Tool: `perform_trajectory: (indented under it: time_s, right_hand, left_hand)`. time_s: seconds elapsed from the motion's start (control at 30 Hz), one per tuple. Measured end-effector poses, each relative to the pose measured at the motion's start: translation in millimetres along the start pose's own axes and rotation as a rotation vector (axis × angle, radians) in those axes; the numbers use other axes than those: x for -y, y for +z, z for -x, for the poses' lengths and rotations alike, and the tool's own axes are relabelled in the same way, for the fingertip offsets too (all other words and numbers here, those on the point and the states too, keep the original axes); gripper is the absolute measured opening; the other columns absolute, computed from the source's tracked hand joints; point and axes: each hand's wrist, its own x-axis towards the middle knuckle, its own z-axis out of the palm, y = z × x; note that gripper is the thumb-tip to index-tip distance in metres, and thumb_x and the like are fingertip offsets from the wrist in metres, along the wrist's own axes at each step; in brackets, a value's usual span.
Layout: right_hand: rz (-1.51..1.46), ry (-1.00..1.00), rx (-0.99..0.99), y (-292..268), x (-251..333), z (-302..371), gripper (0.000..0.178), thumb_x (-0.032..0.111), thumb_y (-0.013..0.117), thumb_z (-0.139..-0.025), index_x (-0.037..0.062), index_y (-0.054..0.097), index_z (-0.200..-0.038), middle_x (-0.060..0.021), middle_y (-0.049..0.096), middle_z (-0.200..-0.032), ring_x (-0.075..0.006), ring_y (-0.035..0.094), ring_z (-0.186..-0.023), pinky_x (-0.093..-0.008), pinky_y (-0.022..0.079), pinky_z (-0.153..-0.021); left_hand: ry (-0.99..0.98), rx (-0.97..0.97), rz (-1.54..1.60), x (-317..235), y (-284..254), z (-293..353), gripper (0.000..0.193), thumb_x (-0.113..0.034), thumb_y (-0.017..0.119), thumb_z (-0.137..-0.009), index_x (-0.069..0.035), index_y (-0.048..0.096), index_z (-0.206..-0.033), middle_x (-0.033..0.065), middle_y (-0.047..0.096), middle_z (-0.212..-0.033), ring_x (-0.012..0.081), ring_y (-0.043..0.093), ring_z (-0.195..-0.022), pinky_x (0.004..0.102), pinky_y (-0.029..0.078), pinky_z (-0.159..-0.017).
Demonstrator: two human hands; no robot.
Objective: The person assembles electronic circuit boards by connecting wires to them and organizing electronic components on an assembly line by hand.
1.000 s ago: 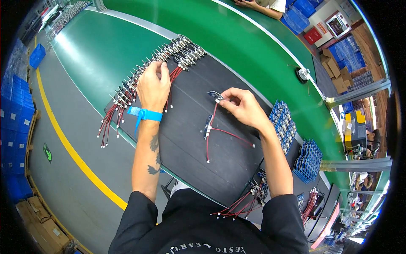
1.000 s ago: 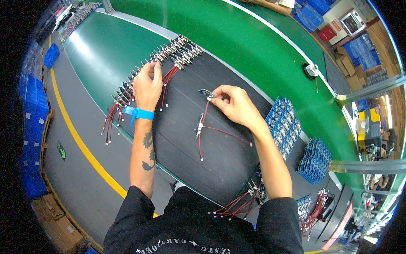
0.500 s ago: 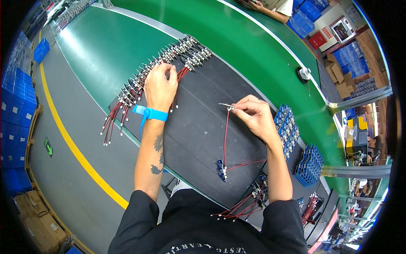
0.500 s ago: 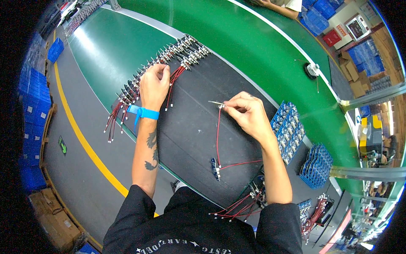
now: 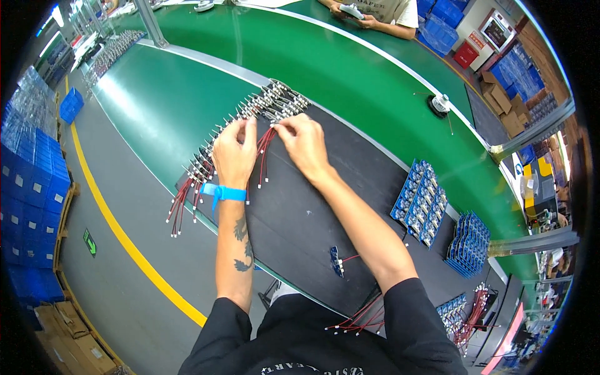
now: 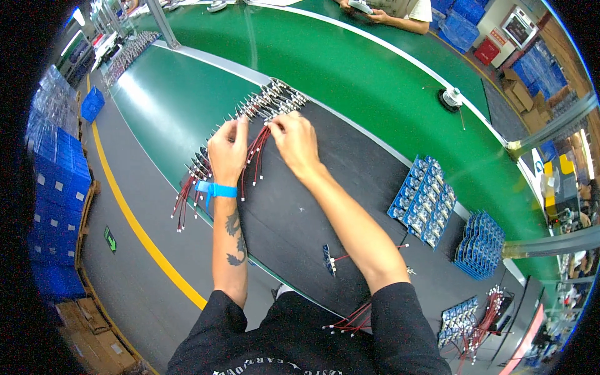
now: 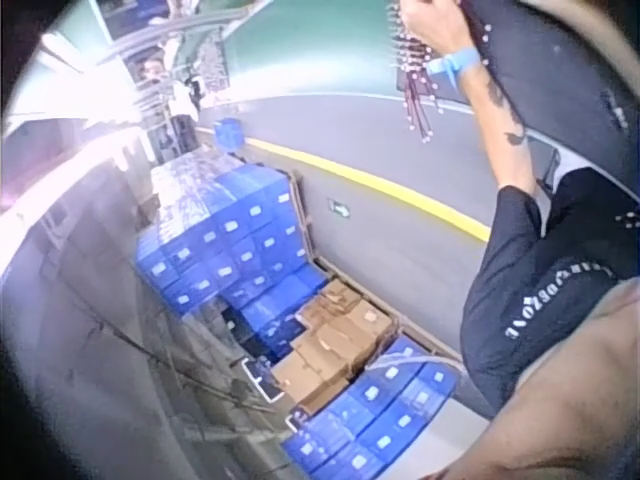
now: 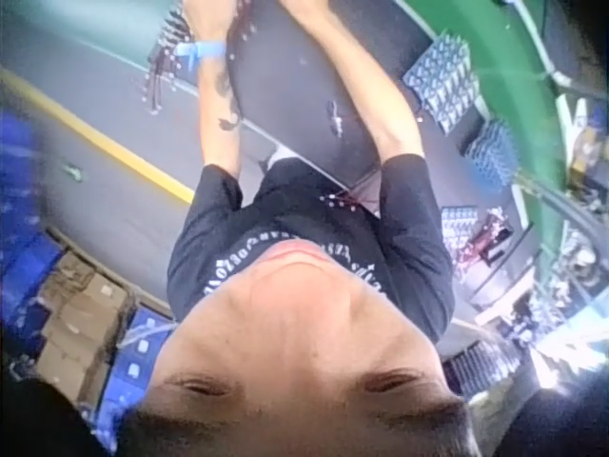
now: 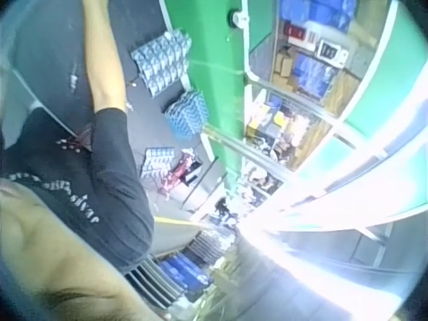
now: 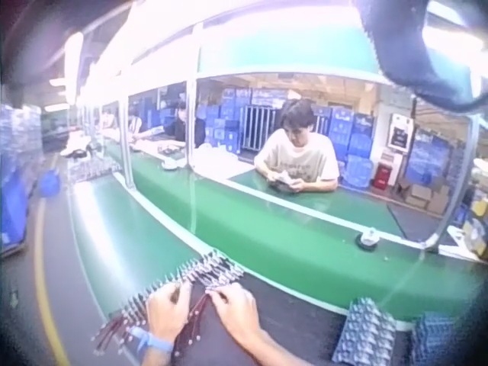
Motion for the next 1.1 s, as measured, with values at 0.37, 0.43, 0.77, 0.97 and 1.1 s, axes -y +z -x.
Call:
perform_trajectory:
  time_s: [0.37, 0.43, 0.77, 0.97, 1.1]
  right_hand:
    - [0.085, 0.033, 0.018, 22.1, -7.9, 11.3, 0.020, 0.019, 0.067, -0.085, 0.0000, 0.064, -0.089, -0.0189, 0.060, -0.094, -0.0375, 0.064, -0.083, -0.0454, 0.052, -0.072]
    - [0.031, 0.061, 0.041, 21.3, -8.3, 12.3, 0.017, 0.016, 0.066, -0.086, 0.0000, 0.064, -0.088, -0.0182, 0.061, -0.092, -0.0371, 0.064, -0.082, -0.0452, 0.052, -0.072]
    - [0.014, 0.012, 0.088, -24.9, -1.3, 8.6, 0.015, 0.014, 0.065, -0.084, 0.0006, 0.066, -0.092, -0.0185, 0.063, -0.090, -0.0370, 0.064, -0.084, -0.0442, 0.051, -0.077]
    - [-0.024, -0.076, 1.202, -146.5, 39.2, 28.3, 0.023, 0.002, 0.062, -0.078, 0.0027, 0.067, -0.101, -0.0118, 0.066, -0.094, -0.0280, 0.064, -0.082, -0.0380, 0.051, -0.075]
    - [-0.027, -0.093, 1.342, -171.5, 49.5, 65.2, 0.031, 0.000, 0.065, -0.075, 0.0066, 0.067, -0.105, -0.0085, 0.060, -0.107, -0.0287, 0.061, -0.095, -0.0402, 0.047, -0.080]
  left_hand:
    - [0.050, 0.228, -0.345, 11.1, -1.4, 7.6, 0.021, -0.023, 0.071, -0.081, -0.005, 0.071, -0.090, 0.0107, 0.068, -0.086, 0.0304, 0.066, -0.084, 0.0410, 0.051, -0.075]
    - [0.042, 0.224, -0.354, 9.4, 0.4, 9.0, 0.017, -0.020, 0.070, -0.081, -0.005, 0.070, -0.088, 0.0107, 0.067, -0.086, 0.0306, 0.065, -0.086, 0.0417, 0.051, -0.075]
    - [0.048, 0.225, -0.383, 10.4, 9.1, 9.9, 0.014, -0.020, 0.068, -0.082, -0.007, 0.071, -0.085, 0.0123, 0.066, -0.088, 0.0331, 0.065, -0.086, 0.0438, 0.051, -0.075]
    - [0.150, 0.073, -0.320, 10.5, 5.0, 3.7, 0.020, -0.024, 0.067, -0.087, -0.004, 0.071, -0.089, 0.0114, 0.066, -0.086, 0.0270, 0.064, -0.071, 0.0388, 0.050, -0.068]
    - [0.170, 0.050, -0.261, 4.3, 12.6, 7.5, 0.020, -0.023, 0.066, -0.087, -0.004, 0.071, -0.089, 0.0106, 0.064, -0.084, 0.0241, 0.061, -0.066, 0.0371, 0.049, -0.064]
